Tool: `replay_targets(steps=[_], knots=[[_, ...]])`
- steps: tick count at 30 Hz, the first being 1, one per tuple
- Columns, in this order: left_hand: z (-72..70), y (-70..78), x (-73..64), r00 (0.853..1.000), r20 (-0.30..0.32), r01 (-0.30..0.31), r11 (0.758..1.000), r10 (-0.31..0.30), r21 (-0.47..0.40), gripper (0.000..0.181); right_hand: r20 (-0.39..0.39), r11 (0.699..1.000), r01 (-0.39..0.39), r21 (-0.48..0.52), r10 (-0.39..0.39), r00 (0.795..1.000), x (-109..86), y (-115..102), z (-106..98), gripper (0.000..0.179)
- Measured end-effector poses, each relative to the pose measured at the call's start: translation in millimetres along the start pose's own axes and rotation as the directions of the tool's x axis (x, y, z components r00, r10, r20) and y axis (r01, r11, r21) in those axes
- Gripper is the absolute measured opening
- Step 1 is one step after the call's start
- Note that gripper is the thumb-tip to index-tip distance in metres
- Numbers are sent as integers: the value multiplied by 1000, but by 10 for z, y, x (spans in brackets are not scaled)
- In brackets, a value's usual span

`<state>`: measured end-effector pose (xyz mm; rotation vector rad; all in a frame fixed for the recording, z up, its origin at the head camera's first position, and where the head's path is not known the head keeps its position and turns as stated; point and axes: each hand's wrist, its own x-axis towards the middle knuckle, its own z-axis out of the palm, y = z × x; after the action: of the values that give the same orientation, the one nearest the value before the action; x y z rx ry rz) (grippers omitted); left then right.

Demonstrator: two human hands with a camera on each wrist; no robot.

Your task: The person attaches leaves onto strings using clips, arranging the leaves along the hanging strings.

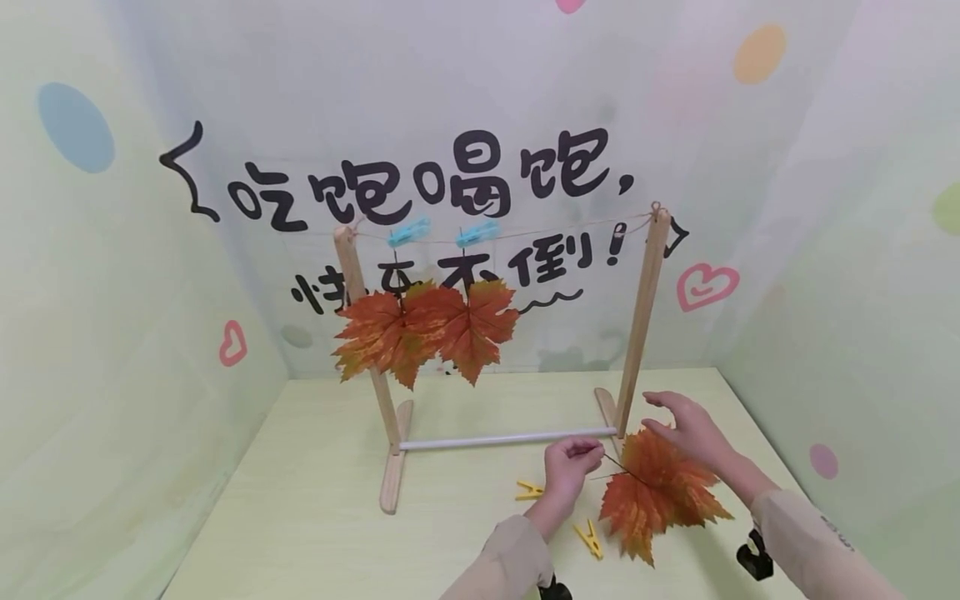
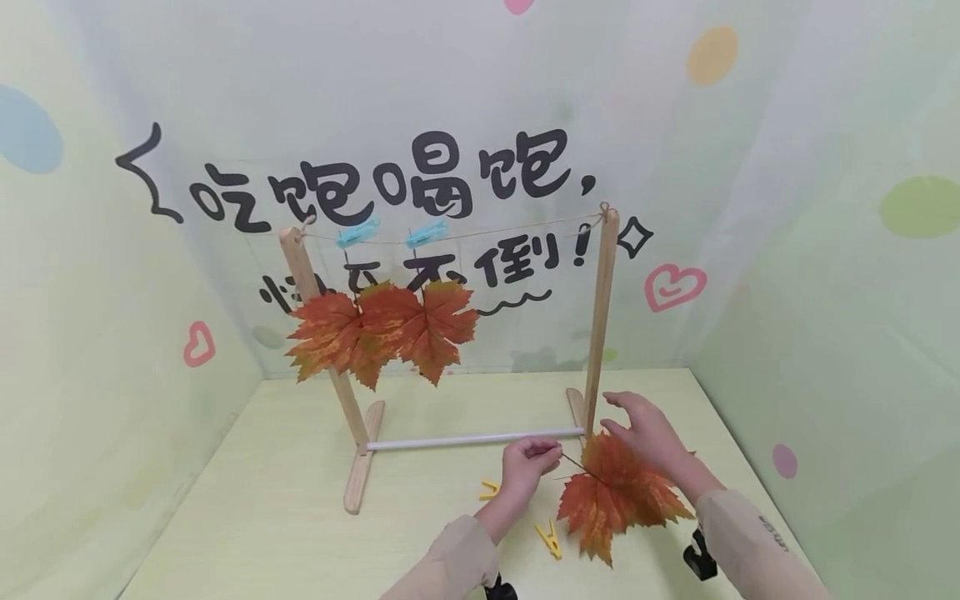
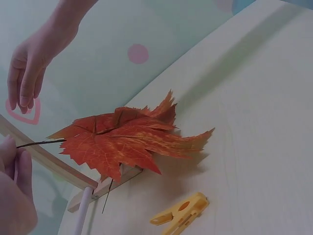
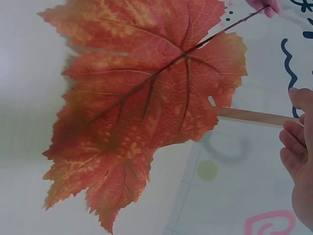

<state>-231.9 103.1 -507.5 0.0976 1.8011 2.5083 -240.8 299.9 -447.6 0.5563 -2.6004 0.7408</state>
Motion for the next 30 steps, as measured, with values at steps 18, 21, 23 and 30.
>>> replay_targets(steps=[18,21,23,30], knots=[[-232,744,-5,992,96,-91,993,84,73,18,25,999,29,-19,-29,999,237,-88,-70,39],[-336,890,22,984,112,-149,983,137,110,16,28,999,38,-8,-38,999,268,-88,-49,37],[-412,984,27,978,124,-190,967,170,168,15,21,998,64,-8,-64,998,282,-82,-18,36],[-713,1322,-21,943,211,-319,876,256,362,10,17,992,129,1,-129,991,310,-132,117,35]])
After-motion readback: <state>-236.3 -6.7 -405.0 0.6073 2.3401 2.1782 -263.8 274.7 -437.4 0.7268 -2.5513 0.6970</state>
